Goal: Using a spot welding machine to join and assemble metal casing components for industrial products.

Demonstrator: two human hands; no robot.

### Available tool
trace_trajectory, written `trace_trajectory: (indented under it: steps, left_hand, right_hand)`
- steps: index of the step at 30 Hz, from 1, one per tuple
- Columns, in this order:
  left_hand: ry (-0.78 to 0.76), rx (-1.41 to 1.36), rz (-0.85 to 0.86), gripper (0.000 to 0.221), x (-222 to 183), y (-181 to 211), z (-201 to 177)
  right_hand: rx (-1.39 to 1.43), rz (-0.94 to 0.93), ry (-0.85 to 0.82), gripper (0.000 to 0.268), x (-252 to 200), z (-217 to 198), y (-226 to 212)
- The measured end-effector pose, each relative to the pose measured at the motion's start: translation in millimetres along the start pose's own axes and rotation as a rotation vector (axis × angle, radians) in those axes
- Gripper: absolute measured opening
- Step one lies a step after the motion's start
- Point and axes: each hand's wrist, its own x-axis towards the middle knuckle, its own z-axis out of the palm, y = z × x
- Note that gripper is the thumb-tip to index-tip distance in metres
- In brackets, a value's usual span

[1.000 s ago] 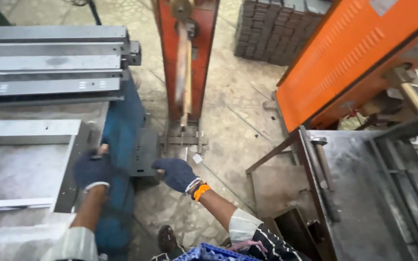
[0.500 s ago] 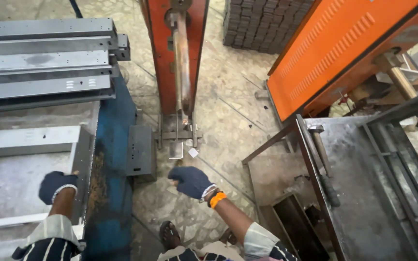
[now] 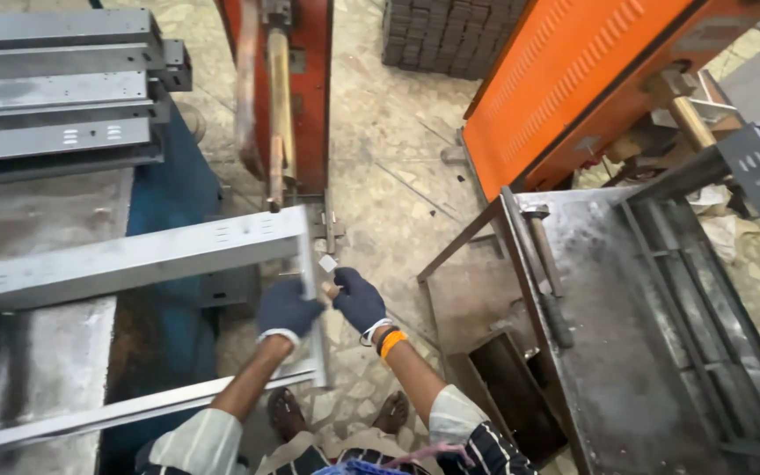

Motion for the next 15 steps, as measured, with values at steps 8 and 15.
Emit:
trace_trajectory:
  steps: [8,15]
  left_hand:
    - [-0.109,-0.331,0.096,0.031,-28,204,-5]
    - [-0.185,-0.649,-0.246,0.035,-32,186,-27]
  right_hand:
    - [1.387,0.226,-0.291,0.052,0,-117,72]
    - [1.361,-0.005,-0.432,0.051,-9,-177,-39]
